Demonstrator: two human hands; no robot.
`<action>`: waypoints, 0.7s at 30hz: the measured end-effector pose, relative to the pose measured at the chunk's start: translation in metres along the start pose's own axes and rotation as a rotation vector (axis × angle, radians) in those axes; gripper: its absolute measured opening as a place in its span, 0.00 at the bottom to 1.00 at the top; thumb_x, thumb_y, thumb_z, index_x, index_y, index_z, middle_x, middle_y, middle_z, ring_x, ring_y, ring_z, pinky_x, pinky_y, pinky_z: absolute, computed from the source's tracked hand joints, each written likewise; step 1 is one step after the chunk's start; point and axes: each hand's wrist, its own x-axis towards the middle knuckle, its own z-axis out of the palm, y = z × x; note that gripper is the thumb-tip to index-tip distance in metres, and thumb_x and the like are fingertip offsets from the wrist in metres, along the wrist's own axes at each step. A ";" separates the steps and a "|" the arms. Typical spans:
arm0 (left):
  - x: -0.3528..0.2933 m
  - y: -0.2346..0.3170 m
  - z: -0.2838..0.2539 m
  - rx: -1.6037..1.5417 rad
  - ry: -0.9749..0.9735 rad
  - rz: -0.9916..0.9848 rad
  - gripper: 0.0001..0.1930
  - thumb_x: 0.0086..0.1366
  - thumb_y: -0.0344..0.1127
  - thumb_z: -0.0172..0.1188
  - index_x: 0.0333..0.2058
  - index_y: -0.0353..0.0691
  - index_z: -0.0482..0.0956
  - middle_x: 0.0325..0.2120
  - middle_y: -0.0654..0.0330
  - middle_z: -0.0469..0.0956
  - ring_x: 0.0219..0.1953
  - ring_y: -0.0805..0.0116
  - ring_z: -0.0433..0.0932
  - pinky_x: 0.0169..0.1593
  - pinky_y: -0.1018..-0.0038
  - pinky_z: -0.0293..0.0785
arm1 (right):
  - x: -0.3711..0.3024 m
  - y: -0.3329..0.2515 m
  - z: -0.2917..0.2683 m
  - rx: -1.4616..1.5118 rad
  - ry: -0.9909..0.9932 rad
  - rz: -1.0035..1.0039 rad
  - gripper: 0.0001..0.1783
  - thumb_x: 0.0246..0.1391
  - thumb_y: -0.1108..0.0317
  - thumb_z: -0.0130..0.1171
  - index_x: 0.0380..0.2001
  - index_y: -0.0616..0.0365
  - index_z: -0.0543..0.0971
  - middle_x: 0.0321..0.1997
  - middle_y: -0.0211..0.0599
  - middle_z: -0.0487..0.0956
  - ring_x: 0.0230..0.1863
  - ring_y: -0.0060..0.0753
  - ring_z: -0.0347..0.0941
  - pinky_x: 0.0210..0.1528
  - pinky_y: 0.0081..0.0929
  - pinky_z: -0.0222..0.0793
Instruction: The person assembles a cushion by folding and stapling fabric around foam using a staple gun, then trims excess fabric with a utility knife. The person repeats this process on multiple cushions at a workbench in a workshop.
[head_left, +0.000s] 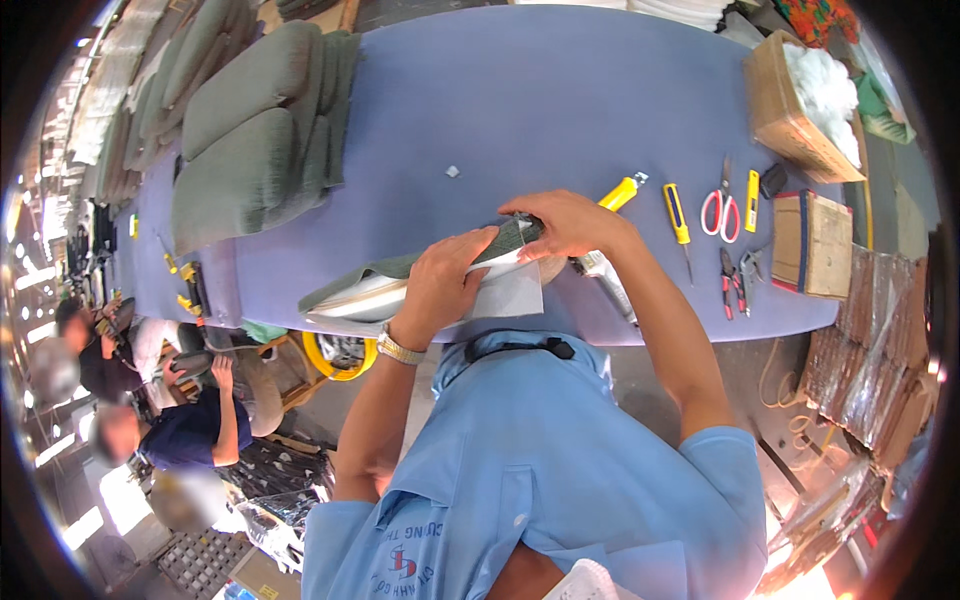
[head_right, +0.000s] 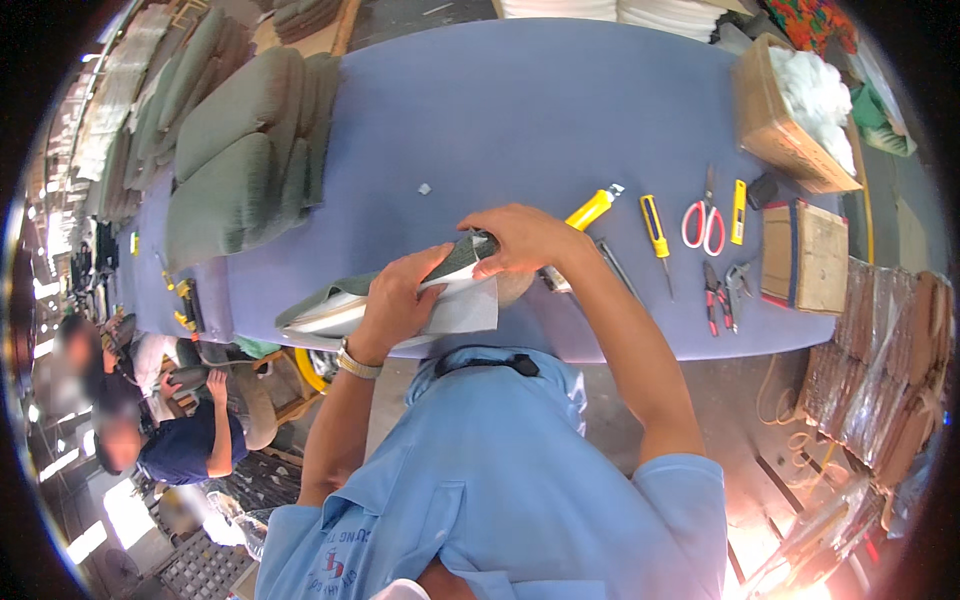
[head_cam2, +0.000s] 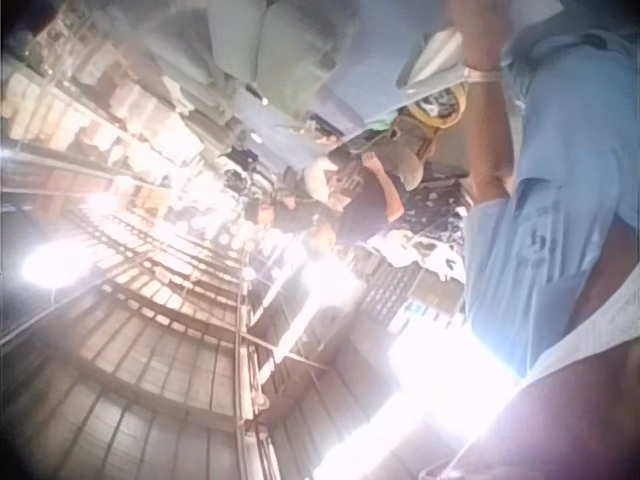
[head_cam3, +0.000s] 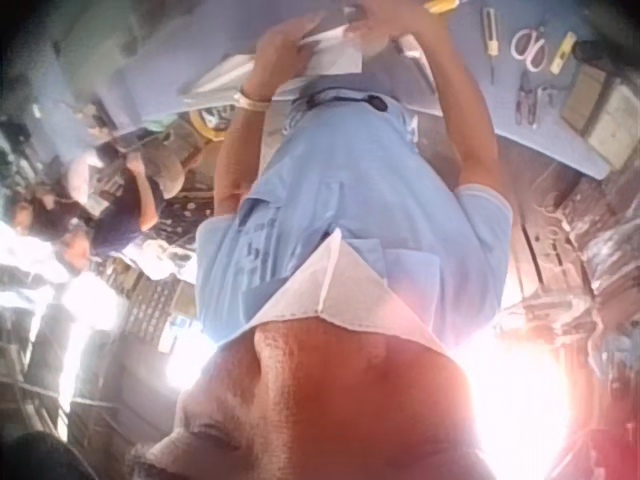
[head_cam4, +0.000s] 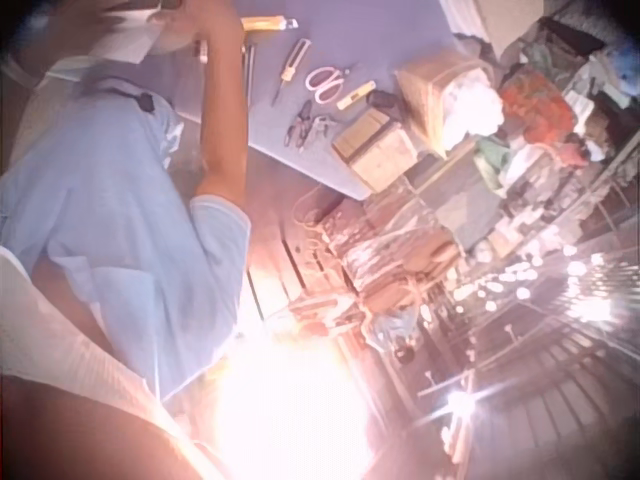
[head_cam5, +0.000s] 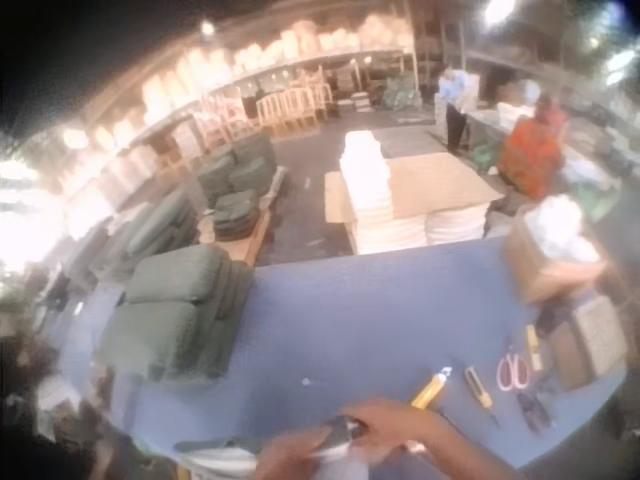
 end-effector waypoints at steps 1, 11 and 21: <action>-0.002 0.004 0.010 0.009 0.043 0.005 0.28 0.59 0.26 0.66 0.60 0.43 0.78 0.54 0.53 0.83 0.55 0.50 0.81 0.58 0.60 0.75 | -0.006 0.008 0.000 0.007 -0.040 0.016 0.38 0.45 0.52 0.75 0.59 0.54 0.78 0.47 0.47 0.84 0.49 0.55 0.79 0.50 0.48 0.73; -0.023 0.018 0.033 0.022 0.148 0.002 0.28 0.55 0.22 0.67 0.57 0.43 0.81 0.56 0.57 0.82 0.59 0.58 0.80 0.61 0.61 0.73 | -0.037 0.020 0.023 -0.035 -0.005 -0.041 0.27 0.53 0.58 0.70 0.57 0.48 0.80 0.47 0.39 0.85 0.47 0.50 0.80 0.47 0.49 0.73; -0.020 0.033 0.015 -0.047 -0.079 -0.135 0.25 0.61 0.32 0.70 0.58 0.40 0.80 0.56 0.54 0.82 0.60 0.57 0.80 0.60 0.62 0.75 | -0.067 0.027 0.070 -0.075 0.447 -0.183 0.28 0.55 0.64 0.68 0.61 0.40 0.79 0.68 0.28 0.76 0.53 0.42 0.79 0.49 0.39 0.80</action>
